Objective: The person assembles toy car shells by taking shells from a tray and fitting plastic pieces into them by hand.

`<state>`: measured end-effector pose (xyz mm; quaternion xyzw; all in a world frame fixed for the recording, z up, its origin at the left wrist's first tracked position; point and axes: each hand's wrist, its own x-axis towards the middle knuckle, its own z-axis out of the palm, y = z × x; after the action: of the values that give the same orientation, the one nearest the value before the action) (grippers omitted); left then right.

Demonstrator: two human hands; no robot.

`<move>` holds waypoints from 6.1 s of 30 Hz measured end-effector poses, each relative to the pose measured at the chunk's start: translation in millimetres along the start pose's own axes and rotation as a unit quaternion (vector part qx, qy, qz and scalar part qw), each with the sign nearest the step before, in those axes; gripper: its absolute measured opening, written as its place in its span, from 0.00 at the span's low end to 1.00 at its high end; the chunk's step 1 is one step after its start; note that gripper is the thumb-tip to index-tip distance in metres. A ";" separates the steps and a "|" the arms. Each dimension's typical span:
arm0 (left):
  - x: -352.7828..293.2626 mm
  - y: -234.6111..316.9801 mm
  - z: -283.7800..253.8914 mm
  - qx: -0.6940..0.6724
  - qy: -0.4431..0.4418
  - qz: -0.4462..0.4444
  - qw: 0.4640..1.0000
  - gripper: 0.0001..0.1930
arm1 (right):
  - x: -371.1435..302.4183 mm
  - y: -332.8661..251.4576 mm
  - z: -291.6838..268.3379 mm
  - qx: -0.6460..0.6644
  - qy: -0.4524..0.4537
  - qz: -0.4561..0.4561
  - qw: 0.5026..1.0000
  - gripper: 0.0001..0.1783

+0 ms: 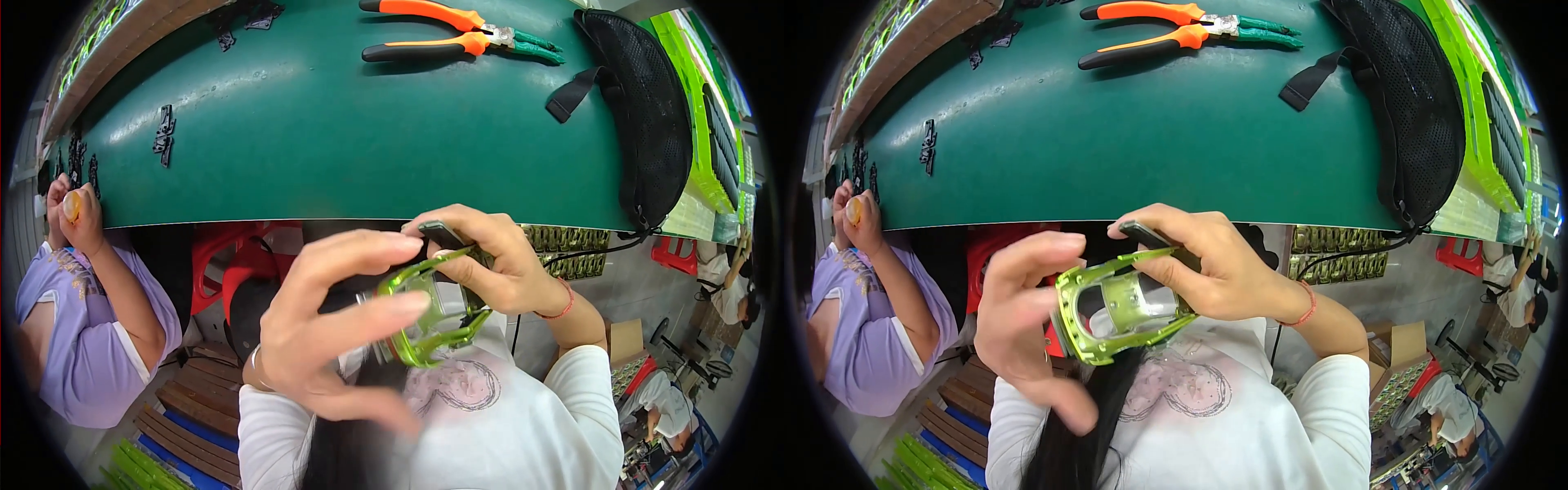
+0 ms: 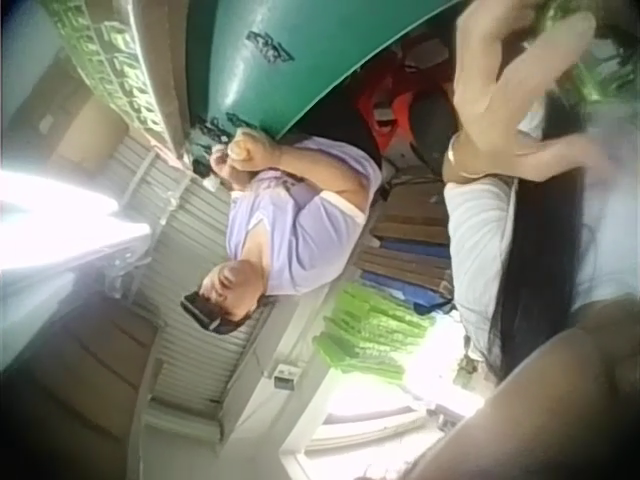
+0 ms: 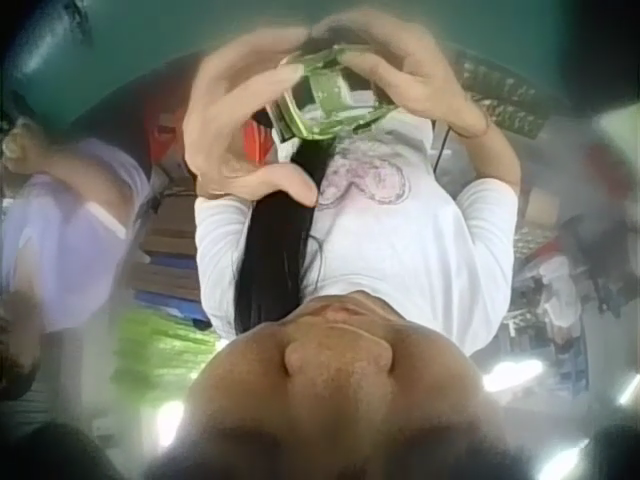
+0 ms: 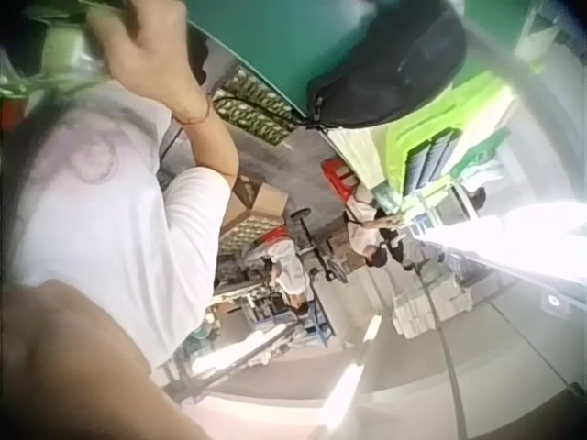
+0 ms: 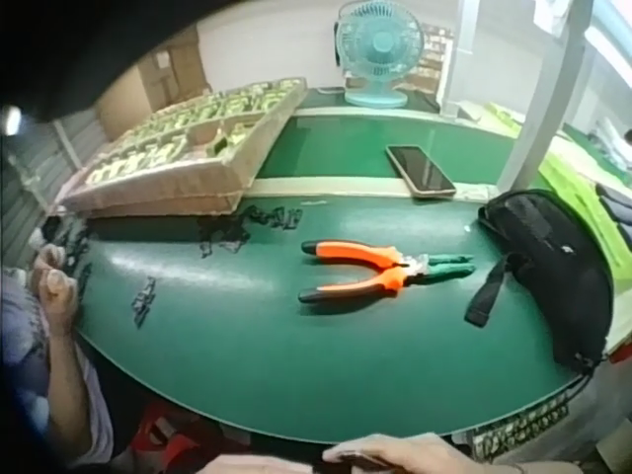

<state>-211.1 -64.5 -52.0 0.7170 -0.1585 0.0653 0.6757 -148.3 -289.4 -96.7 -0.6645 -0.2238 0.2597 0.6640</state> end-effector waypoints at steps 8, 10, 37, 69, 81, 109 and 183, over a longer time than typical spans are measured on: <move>17.9 7.5 -22.8 0.120 -0.071 -0.022 0.990 0.24 | 8.2 3.0 -15.7 -0.013 -0.090 -0.067 0.994 0.36; 21.9 14.9 -31.7 0.144 -0.118 -0.077 0.979 0.26 | 9.1 2.8 -13.9 -0.003 -0.085 -0.065 0.994 0.38; 272.0 -60.0 -234.1 0.594 0.309 -0.044 0.741 0.26 | 81.7 -8.9 -36.9 -0.437 0.077 -0.214 0.870 0.16; 110.0 -22.5 -57.7 -0.131 0.276 0.034 0.952 0.24 | 86.5 -46.4 7.2 -0.290 0.207 -0.311 0.881 0.29; 43.5 -41.0 -45.1 0.135 0.073 -0.118 0.981 0.09 | 49.5 -7.2 -35.8 -0.392 0.132 -0.216 0.884 0.17; 21.8 -64.5 -143.9 0.566 0.265 -0.097 0.774 0.08 | 47.7 -7.1 -35.6 -0.435 0.011 -0.219 0.873 0.16; 54.3 -39.8 -8.4 0.346 -0.193 0.152 0.906 0.18 | 10.5 26.0 -29.8 -0.393 0.090 -0.330 0.853 0.14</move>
<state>-146.5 -62.3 -72.4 0.8714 -0.3604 0.0785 0.3233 -122.3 -306.0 -123.7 -0.7778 -0.4525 -0.1458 0.4111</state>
